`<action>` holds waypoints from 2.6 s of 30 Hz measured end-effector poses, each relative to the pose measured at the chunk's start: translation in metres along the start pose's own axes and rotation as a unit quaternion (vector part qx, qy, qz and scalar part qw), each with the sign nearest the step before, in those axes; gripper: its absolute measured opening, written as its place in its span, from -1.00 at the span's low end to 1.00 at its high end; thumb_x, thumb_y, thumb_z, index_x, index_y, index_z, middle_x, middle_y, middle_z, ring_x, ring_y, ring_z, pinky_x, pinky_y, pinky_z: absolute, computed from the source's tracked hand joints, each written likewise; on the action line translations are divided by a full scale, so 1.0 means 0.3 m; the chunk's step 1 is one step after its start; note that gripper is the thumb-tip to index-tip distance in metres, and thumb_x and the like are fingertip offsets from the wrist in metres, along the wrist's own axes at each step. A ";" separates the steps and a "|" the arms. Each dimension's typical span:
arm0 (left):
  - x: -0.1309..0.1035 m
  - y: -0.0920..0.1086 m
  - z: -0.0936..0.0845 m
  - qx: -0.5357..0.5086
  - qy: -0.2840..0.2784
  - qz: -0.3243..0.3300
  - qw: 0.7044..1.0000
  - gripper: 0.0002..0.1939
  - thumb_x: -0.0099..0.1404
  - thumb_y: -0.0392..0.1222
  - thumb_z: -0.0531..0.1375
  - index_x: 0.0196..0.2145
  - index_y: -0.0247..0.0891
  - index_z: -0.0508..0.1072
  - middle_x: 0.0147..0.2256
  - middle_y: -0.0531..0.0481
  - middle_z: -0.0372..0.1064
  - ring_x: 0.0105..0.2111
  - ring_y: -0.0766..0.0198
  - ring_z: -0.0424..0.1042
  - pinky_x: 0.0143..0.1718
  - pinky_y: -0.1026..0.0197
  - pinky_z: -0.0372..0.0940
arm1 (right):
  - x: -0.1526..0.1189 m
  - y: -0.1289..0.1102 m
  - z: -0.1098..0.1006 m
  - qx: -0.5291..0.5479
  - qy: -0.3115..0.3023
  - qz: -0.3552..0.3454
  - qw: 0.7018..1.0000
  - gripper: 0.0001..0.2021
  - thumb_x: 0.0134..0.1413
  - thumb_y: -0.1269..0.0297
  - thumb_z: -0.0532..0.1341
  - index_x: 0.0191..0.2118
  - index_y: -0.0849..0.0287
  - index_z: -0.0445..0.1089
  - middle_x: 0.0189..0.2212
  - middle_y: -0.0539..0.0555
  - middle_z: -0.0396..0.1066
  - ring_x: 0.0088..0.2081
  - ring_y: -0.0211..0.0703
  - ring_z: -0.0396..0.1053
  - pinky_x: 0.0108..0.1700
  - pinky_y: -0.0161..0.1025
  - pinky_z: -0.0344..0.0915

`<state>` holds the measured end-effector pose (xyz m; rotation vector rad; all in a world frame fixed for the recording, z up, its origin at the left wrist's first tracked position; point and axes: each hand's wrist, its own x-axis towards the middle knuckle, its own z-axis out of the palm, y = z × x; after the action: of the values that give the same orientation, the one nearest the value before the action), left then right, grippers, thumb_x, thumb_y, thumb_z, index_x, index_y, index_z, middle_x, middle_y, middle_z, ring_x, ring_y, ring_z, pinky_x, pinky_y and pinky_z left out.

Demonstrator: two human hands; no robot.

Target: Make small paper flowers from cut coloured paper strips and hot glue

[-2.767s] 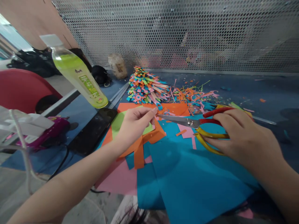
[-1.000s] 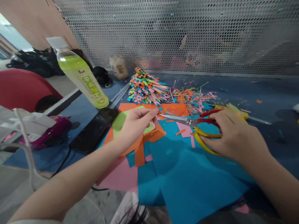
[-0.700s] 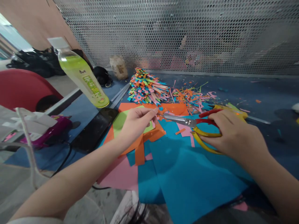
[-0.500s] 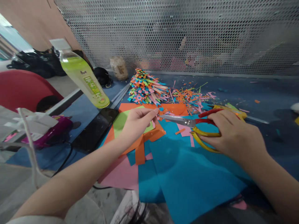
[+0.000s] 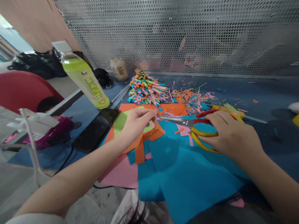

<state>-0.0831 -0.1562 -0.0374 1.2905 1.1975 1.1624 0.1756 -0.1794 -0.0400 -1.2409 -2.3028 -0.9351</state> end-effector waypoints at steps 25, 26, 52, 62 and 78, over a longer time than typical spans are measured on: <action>-0.013 -0.026 0.045 -0.222 -0.127 -0.246 0.935 -0.72 0.09 -0.19 0.27 -0.64 -0.32 0.28 -0.71 0.15 0.04 -0.69 0.50 0.01 -0.69 0.39 -0.12 | -0.016 0.024 0.089 0.113 -0.127 0.194 0.966 -0.66 0.03 0.14 0.19 -0.12 0.25 0.29 -0.18 0.33 0.36 -0.07 0.29 0.33 -0.14 0.16 0.31; -0.018 -0.025 0.052 -0.227 -0.140 -0.254 0.930 -0.72 0.08 -0.19 0.27 -0.64 -0.32 0.28 -0.71 0.15 0.04 -0.69 0.50 0.01 -0.69 0.40 -0.11 | -0.004 0.007 0.072 0.144 -0.091 0.146 0.975 -0.65 0.06 0.17 0.19 -0.05 0.25 0.28 -0.13 0.31 0.36 -0.02 0.26 0.31 -0.06 0.17 0.29; -0.067 0.012 0.050 0.029 -0.154 0.017 0.988 -0.75 0.25 -0.08 0.12 -0.39 -0.30 0.49 -0.57 0.09 0.23 -0.58 0.43 0.16 -0.55 0.33 0.09 | 0.043 -0.130 -0.031 0.499 -0.047 0.120 0.857 -0.88 0.12 0.27 0.17 -0.43 0.05 0.36 -0.51 -0.01 0.47 -0.51 -0.18 0.43 -0.48 -0.26 0.37; -0.084 0.005 0.061 0.086 -0.195 0.031 0.976 -0.78 0.15 -0.10 0.24 -0.33 -0.31 0.53 -0.57 0.07 0.23 -0.58 0.41 0.15 -0.57 0.32 0.05 | 0.039 -0.126 -0.029 0.524 -0.049 0.096 0.845 -0.92 0.08 0.35 0.18 -0.41 0.05 0.37 -0.54 -0.03 0.45 -0.53 -0.22 0.40 -0.48 -0.29 0.36; -0.087 -0.008 0.059 0.137 -0.203 0.081 0.966 -0.80 0.16 -0.10 0.24 -0.35 -0.29 0.53 -0.63 0.13 0.13 -0.63 0.45 0.06 -0.61 0.33 -0.01 | 0.018 -0.117 -0.013 0.473 -0.015 0.015 0.881 -0.96 0.10 0.34 0.18 -0.33 0.11 0.38 -0.47 -0.01 0.47 -0.41 -0.26 0.45 -0.38 -0.37 0.36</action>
<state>-0.0670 -0.1832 -0.0415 1.7656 0.9817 0.8028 0.1433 -0.1926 -0.0474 -0.8213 -2.2440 0.2664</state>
